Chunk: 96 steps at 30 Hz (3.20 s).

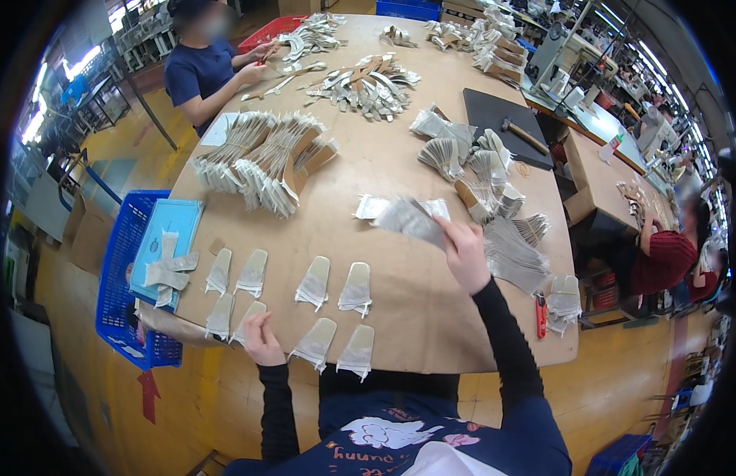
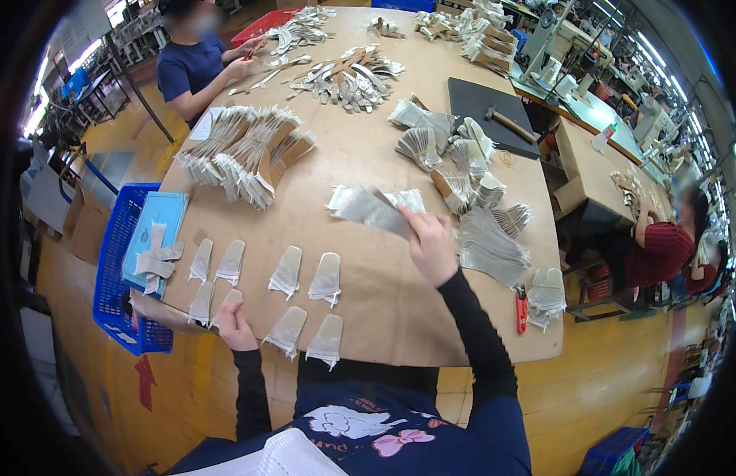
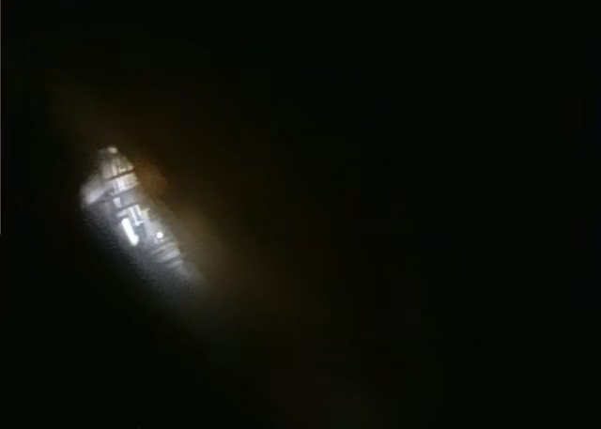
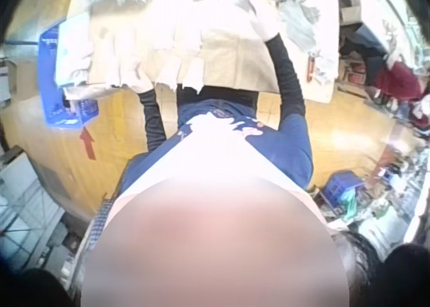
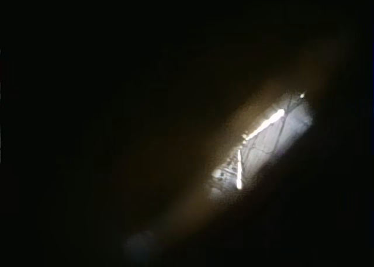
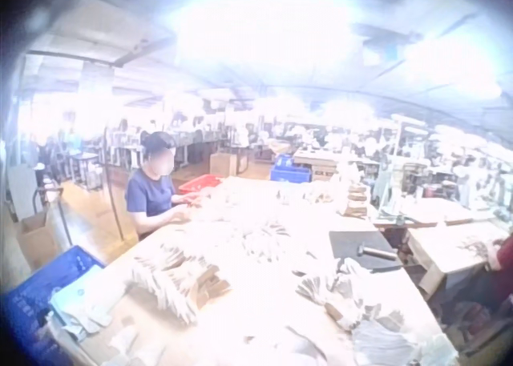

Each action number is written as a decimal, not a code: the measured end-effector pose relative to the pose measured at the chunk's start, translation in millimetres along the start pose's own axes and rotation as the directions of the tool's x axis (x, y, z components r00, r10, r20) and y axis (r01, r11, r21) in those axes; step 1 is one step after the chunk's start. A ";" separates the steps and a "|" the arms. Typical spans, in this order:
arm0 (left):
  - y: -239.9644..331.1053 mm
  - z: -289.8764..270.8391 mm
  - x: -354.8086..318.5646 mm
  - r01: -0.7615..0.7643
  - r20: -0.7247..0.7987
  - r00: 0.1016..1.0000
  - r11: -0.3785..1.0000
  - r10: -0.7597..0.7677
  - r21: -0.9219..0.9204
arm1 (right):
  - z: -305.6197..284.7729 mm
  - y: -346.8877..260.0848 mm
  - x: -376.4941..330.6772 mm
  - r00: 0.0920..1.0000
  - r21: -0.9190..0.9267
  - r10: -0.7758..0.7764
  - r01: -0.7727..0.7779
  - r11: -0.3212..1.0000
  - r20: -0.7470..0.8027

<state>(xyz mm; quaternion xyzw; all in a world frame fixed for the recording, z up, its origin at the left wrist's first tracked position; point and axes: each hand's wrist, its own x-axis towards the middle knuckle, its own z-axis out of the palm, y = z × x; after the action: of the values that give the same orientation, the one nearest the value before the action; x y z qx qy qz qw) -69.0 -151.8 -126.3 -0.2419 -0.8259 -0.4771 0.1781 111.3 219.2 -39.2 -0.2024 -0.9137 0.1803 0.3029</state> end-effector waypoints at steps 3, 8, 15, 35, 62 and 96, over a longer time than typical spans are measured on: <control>-10.3 17.0 -14.0 -0.050 -0.004 0.999 0.997 0.051 0.063 | 24.2 16.7 57.3 0.985 0.106 -0.068 0.052 0.993 0.157; -13.9 22.5 -18.6 -0.020 -0.103 0.994 0.999 0.022 0.027 | 79.4 42.5 83.5 0.949 -0.099 -0.130 0.164 0.981 0.286; -13.3 22.5 -16.5 -0.045 -0.044 0.998 0.999 0.046 0.022 | 88.3 61.2 69.2 0.948 -0.148 -0.263 0.290 0.946 0.179; -23.4 24.6 -18.1 -0.068 -0.035 0.997 0.998 0.068 -0.016 | 40.3 48.8 40.7 0.976 -0.007 -0.200 0.201 0.980 0.083; -38.0 19.2 -22.5 -0.114 -0.071 0.990 0.990 0.120 0.083 | -56.1 82.4 -125.1 0.900 -0.385 0.403 -0.435 0.814 -0.165; -20.0 19.2 -28.3 -0.018 -0.189 0.981 0.995 0.037 0.097 | -8.5 29.0 -101.1 0.910 -0.088 0.294 -0.281 0.956 0.293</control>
<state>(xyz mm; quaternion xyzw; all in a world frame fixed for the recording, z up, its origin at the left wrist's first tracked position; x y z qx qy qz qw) -58.4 -150.1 -164.5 -0.1979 -0.8234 -0.4557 0.2742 198.4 197.2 -94.5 -0.3111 -0.9131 0.2319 0.1250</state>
